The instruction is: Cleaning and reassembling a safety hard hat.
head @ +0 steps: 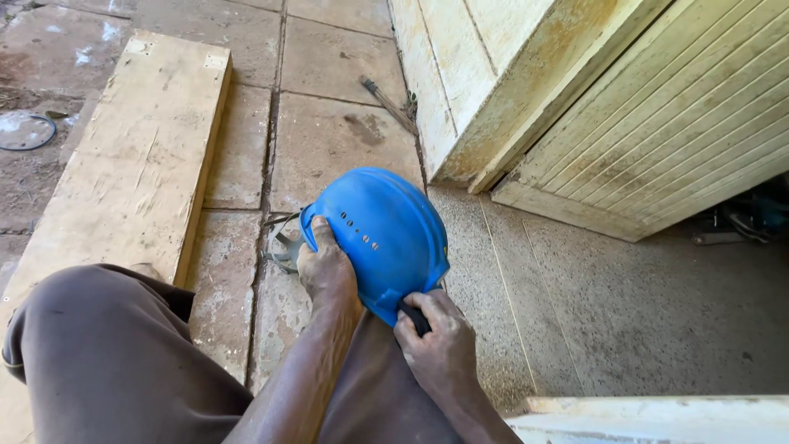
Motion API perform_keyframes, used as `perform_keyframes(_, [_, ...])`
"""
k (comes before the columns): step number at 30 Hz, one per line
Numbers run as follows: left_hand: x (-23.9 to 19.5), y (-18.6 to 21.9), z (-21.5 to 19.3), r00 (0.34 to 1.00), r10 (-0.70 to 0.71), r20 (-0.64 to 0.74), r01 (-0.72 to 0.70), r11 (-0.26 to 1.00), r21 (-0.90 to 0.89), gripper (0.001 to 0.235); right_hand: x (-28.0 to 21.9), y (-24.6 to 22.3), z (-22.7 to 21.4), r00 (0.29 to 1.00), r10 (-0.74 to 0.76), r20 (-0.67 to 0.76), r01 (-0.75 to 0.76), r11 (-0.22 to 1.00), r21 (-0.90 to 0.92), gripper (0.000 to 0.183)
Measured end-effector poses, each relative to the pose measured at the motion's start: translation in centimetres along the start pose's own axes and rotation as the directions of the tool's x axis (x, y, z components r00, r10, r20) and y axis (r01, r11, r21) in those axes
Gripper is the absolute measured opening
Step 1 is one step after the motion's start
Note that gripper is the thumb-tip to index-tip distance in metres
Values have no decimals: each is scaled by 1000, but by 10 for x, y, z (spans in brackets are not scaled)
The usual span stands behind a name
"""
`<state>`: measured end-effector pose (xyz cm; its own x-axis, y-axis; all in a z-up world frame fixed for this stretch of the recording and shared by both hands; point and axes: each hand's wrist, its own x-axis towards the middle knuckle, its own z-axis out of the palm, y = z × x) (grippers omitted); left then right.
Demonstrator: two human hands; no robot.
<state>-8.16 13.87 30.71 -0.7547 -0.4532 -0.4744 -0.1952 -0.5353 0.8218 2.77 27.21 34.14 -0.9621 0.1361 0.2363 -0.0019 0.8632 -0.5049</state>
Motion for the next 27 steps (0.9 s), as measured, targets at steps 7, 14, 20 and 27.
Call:
perform_keyframes(7, [-6, 1, 0, 998, 63, -21, -62, 997, 47, 50, 2, 10, 10, 973, -213, -84, 223, 965, 137, 17])
perform_keyframes(14, [-20, 1, 0, 998, 51, 36, -48, 995, -86, 50, 2, -6, -1, 985, -51, -166, 99, 950, 295, 17])
perform_keyframes(20, [-23, 8, 3, 999, -33, 31, 36, 991, -131, 50, -3, -12, -23, 952, -292, 93, 302, 946, -120, 22])
perform_keyframes(27, [-30, 23, 6, 989, -18, 145, 40, 987, -154, 51, 6, -10, -2, 883, -467, 48, 469, 873, -131, 22])
